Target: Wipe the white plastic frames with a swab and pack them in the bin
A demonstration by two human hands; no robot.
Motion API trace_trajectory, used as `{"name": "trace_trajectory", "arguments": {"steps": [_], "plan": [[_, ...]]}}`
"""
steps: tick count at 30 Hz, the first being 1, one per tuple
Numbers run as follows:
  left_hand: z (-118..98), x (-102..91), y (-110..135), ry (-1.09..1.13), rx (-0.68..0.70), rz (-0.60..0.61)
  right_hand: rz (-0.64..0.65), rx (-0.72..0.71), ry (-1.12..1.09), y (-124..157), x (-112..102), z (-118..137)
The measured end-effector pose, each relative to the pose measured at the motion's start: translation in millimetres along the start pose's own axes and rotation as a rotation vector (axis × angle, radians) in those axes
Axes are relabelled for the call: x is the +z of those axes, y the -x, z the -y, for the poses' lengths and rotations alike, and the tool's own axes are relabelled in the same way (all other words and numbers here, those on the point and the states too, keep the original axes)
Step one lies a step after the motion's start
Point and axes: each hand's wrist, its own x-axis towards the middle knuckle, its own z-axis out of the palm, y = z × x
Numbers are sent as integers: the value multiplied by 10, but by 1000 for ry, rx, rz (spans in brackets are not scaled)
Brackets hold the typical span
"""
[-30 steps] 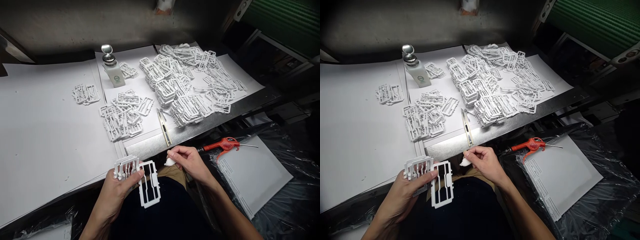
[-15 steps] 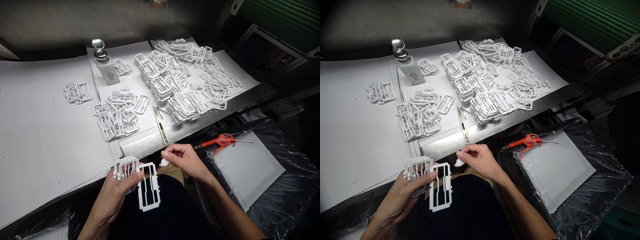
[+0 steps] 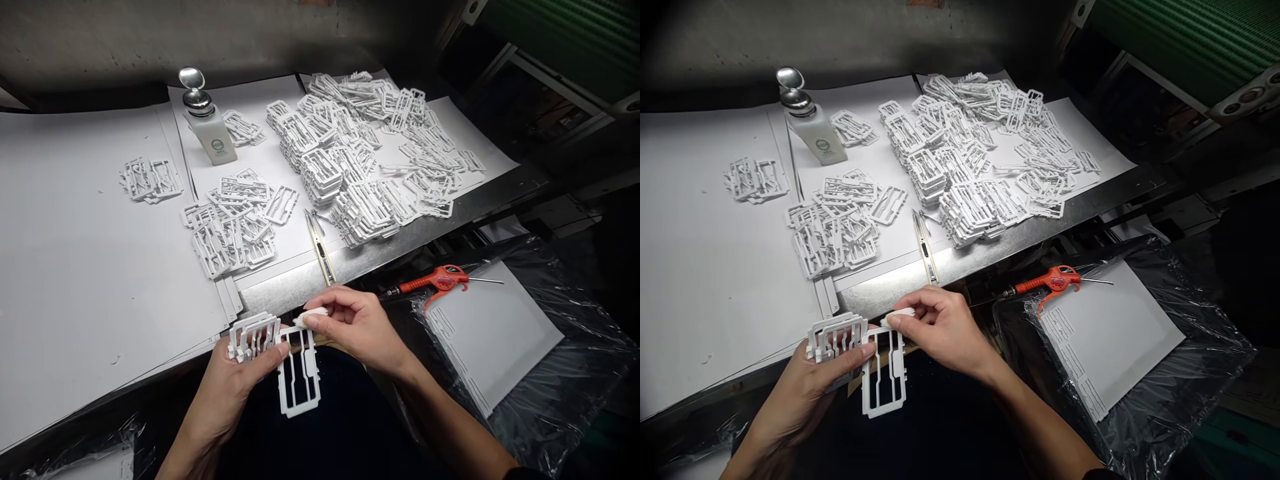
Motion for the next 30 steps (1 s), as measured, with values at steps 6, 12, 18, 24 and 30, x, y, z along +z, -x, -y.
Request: {"name": "trace_trajectory", "arguments": {"steps": [6, 12, 18, 24, 30], "plan": [[15, -16, 0, 38, -24, -48, -7, -170, 369, 0, 43, 78], [9, -31, -19, 93, -84, -46, -66, -105, 375, 26, -89, 72], [63, -67, -28, 74, -86, -3, -44, -107, 351, 43, -24, 50], [58, -55, -29, 112, -84, 2, -40, -91, 310, 45, -38, 30], [44, -33, -45, 167, -80, -18, -43, -90, 296, 88, -44, 28]]}}
